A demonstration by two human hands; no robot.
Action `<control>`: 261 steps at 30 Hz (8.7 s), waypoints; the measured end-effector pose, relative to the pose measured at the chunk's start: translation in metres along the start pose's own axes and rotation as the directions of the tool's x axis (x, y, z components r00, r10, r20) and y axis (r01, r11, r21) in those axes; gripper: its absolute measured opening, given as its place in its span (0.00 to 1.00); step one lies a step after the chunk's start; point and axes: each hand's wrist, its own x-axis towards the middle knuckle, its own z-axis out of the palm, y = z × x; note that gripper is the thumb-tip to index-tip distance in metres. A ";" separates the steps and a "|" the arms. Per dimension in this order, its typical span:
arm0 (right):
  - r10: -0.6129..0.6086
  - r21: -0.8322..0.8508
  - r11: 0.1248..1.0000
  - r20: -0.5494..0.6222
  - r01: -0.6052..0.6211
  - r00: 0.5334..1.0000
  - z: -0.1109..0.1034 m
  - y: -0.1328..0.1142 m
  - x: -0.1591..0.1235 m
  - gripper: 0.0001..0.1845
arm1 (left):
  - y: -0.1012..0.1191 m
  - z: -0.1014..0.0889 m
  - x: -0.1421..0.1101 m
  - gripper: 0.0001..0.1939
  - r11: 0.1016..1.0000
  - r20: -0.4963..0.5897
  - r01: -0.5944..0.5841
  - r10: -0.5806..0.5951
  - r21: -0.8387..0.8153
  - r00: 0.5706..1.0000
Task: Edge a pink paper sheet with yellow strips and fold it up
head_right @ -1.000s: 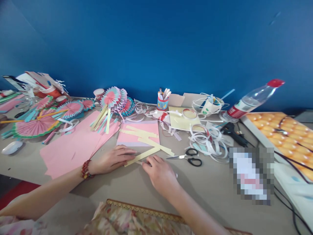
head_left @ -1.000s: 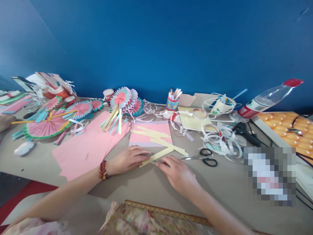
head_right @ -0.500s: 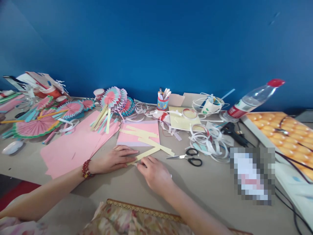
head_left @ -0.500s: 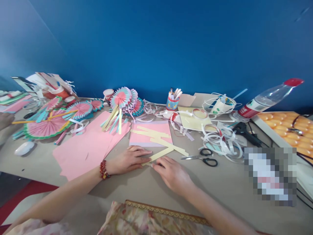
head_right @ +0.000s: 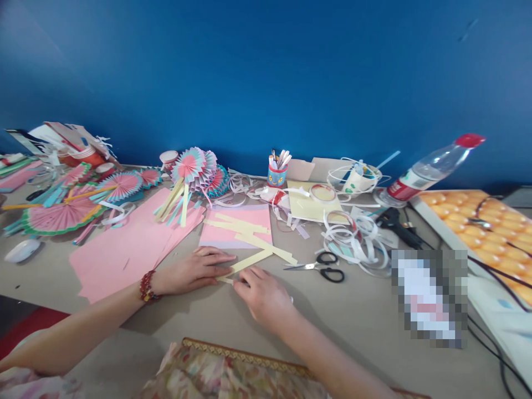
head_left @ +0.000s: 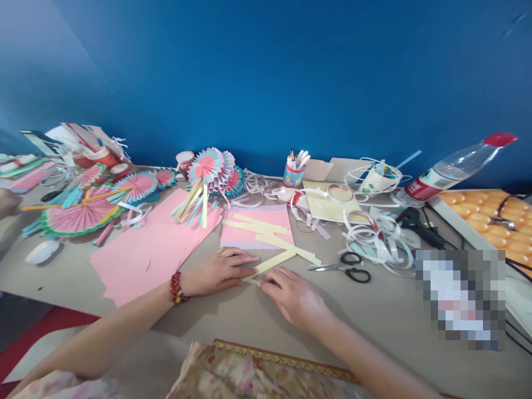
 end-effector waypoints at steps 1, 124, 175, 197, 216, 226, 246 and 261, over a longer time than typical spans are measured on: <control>0.000 -0.002 1.000 -0.005 0.000 1.000 0.000 -0.001 0.000 0.15 | 0.000 0.000 0.000 0.23 1.000 -0.002 0.001 -0.001 0.001 1.000; 0.270 0.162 0.961 -0.377 -0.224 0.886 -0.013 0.048 -0.071 0.15 | 0.028 0.017 0.032 0.08 0.937 -0.260 0.216 -0.145 0.273 0.955; 0.133 -0.045 0.988 -0.222 -0.146 0.966 -0.028 0.040 -0.062 0.18 | 0.038 0.013 0.050 0.48 0.997 0.036 -0.073 0.074 -0.017 0.997; 0.215 -0.043 0.972 -0.242 -0.232 0.946 -0.021 0.024 -0.064 0.18 | 0.039 0.013 0.050 0.49 0.997 0.020 -0.073 0.074 -0.036 0.997; 0.272 -0.106 0.950 -0.181 -0.294 0.945 -0.015 0.010 -0.059 0.18 | 0.036 0.017 0.044 0.53 0.998 0.024 -0.054 0.054 -0.019 0.998; 0.320 -0.069 0.940 -0.155 -0.333 0.935 -0.013 0.004 -0.049 0.17 | 0.035 0.017 0.044 0.53 0.999 0.062 -0.041 0.043 -0.032 0.997; 0.335 -0.068 0.937 -0.112 -0.344 0.936 -0.011 0.003 -0.040 0.16 | 0.025 0.011 0.033 0.51 0.999 0.049 -0.021 0.019 0.024 0.999; 0.336 -0.074 0.936 -0.115 -0.345 0.935 -0.004 -0.008 -0.020 0.14 | 0.023 0.014 0.033 0.52 0.999 0.030 -0.037 0.036 0.030 0.999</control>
